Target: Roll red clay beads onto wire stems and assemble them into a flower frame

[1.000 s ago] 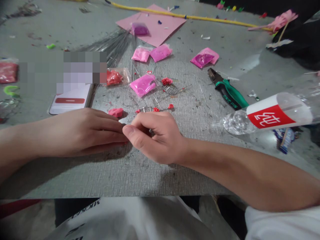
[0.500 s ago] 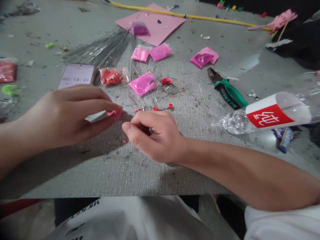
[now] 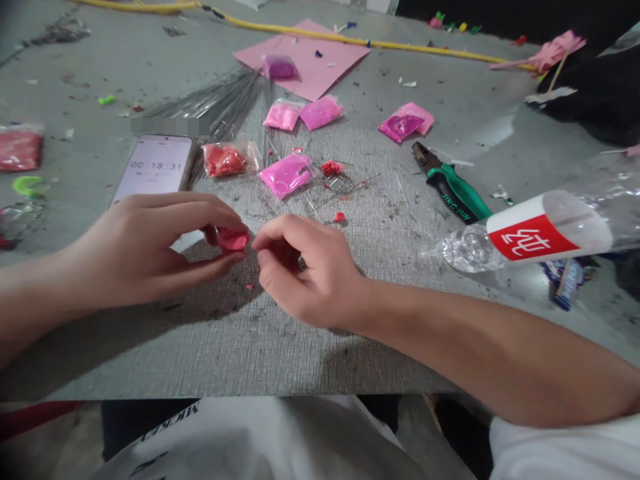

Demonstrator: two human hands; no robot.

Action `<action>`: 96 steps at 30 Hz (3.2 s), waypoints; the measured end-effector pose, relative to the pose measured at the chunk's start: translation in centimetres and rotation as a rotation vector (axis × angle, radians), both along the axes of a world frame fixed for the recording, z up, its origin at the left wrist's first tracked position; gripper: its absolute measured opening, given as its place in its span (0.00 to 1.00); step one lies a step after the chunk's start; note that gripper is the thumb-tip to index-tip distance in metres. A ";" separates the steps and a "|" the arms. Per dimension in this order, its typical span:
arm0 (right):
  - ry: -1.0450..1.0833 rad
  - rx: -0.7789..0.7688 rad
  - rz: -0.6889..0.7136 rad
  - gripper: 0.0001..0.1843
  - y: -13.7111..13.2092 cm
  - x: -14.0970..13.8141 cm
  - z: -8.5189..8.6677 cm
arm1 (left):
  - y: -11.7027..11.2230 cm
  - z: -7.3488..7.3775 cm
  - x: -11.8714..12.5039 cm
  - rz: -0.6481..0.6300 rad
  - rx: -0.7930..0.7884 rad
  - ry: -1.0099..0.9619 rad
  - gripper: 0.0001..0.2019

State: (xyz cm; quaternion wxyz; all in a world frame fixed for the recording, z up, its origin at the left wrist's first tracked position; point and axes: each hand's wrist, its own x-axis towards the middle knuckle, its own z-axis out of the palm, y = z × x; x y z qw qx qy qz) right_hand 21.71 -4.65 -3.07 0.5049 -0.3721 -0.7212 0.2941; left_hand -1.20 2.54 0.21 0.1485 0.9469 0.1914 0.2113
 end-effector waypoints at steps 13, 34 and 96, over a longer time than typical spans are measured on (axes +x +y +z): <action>-0.189 0.135 -0.045 0.03 -0.1 -0.2 -0.1 | -1.5 -0.4 0.2 0.045 0.127 -0.064 0.10; -0.195 0.120 -0.023 0.05 0.0 -0.3 -0.1 | -1.4 -0.2 0.2 -0.039 0.405 -0.067 0.10; -0.168 0.066 0.000 0.05 0.1 0.1 0.1 | -1.3 0.0 0.6 -0.041 0.155 -0.034 0.08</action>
